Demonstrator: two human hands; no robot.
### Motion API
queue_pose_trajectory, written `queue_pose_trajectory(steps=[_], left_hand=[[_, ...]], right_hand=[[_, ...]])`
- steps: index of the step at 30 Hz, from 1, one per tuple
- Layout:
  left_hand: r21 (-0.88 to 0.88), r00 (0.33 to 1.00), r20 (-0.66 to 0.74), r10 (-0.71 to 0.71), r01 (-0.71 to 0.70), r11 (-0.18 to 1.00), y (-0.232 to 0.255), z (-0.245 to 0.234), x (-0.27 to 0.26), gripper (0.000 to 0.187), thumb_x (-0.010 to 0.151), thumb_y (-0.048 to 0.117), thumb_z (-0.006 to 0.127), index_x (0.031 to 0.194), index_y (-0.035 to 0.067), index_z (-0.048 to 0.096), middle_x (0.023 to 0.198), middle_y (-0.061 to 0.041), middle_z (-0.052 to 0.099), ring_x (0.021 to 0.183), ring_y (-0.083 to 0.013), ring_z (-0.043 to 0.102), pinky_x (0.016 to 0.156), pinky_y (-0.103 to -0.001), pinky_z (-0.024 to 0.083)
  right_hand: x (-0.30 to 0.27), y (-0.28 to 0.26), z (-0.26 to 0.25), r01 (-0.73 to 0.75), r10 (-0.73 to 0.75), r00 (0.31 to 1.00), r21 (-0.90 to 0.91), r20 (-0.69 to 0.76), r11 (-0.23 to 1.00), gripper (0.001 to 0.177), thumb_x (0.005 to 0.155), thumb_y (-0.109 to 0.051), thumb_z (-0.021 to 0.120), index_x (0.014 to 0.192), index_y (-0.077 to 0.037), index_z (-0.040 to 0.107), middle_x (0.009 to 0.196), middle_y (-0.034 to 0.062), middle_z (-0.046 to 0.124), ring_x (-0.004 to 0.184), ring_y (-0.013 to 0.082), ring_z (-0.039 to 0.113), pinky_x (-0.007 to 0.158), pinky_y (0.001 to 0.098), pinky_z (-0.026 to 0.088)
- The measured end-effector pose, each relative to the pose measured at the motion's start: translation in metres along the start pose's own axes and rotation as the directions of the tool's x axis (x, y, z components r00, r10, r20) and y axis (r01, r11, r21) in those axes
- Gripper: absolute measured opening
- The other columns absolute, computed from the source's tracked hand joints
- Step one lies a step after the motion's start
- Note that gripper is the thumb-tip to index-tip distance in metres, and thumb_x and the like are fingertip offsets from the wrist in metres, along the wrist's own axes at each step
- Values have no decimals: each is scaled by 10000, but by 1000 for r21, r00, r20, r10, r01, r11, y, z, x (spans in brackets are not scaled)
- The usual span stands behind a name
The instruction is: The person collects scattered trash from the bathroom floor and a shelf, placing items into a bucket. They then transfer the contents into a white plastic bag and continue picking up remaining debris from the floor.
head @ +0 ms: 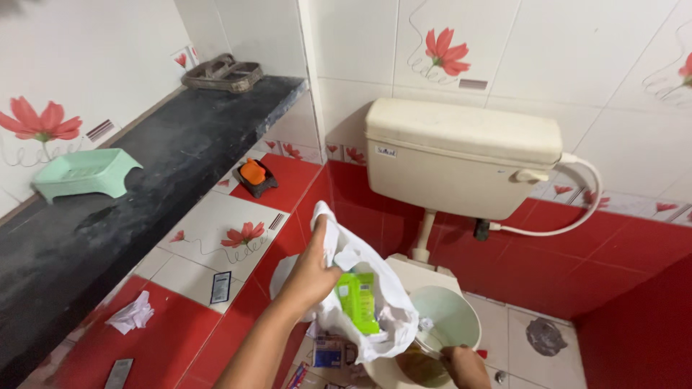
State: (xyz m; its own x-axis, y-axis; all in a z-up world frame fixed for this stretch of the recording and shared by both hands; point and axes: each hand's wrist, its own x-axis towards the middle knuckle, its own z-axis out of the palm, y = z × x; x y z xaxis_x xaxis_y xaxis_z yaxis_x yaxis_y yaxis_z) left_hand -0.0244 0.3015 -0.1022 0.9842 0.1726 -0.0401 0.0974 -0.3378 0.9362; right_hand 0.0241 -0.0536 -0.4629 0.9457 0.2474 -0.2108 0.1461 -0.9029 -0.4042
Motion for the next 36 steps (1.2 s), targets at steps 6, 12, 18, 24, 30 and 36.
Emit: queue_pose_trajectory(steps=[6, 12, 18, 24, 30, 36], left_hand=[[85, 976, -29, -214, 216, 973, -13, -11, -23, 1037, 799, -44, 594, 1636, 284, 77, 1360, -169, 645, 1107, -253, 717, 883, -336, 546], [296, 936, -30, -352, 344, 891, -21, 7, -29, 1026, 824, 79, 637, 1659, 335, 97, 1227, -212, 730, 1016, -298, 746, 863, -372, 541], [185, 988, 31, -148, 140, 973, -49, 37, -5, 1040, 780, 22, 628, 1633, 281, 93, 1497, -193, 521, 1290, -308, 611, 1027, -370, 487], [247, 990, 8, 144, -141, 959, -15, 27, 31, 1002, 758, -23, 646, 1610, 199, 169, 1542, -212, 468, 1360, -343, 551, 1063, -395, 477], [660, 990, 54, -127, 60, 749, 43, 15, 39, 981, 845, -2, 607, 1637, 339, 138, 1324, -209, 627, 1256, -377, 607, 1049, -489, 505], [570, 996, -1, -94, 77, 818, 38, 45, 58, 914, 870, -5, 519, 1633, 356, 169, 1173, -233, 705, 1124, -399, 693, 968, -517, 552]], right_hand=[[18, -19, 54, -55, 57, 997, 42, -49, 998, 249, 913, -250, 627, 1083, -180, 794, 1022, 148, 764, 998, 345, 730, 898, 447, 588], [11, -40, 17, -204, 227, 972, 264, -60, 943, 353, 916, -320, 651, 1219, -169, 749, 1115, 162, 769, 1029, 333, 743, 903, 425, 588], [-28, -85, -74, 635, -506, 761, 626, -406, 452, 707, 920, -166, 657, 1539, -7, 355, 1301, 336, 596, 1187, 478, 584, 967, 536, 435], [-27, -124, -214, 205, -31, 902, 366, -430, 908, 366, 789, -69, 661, 1150, -59, 716, 1014, 144, 784, 900, 263, 778, 785, 417, 608], [-17, -119, -313, 28, 67, 970, 382, -235, 924, 308, 896, -76, 687, 1200, -23, 693, 1011, 152, 772, 889, 257, 759, 816, 392, 577], [-20, -86, -368, 30, 219, 943, 721, -249, 692, 414, 929, -5, 568, 1341, -41, 593, 1069, 210, 734, 909, 281, 728, 821, 393, 590]])
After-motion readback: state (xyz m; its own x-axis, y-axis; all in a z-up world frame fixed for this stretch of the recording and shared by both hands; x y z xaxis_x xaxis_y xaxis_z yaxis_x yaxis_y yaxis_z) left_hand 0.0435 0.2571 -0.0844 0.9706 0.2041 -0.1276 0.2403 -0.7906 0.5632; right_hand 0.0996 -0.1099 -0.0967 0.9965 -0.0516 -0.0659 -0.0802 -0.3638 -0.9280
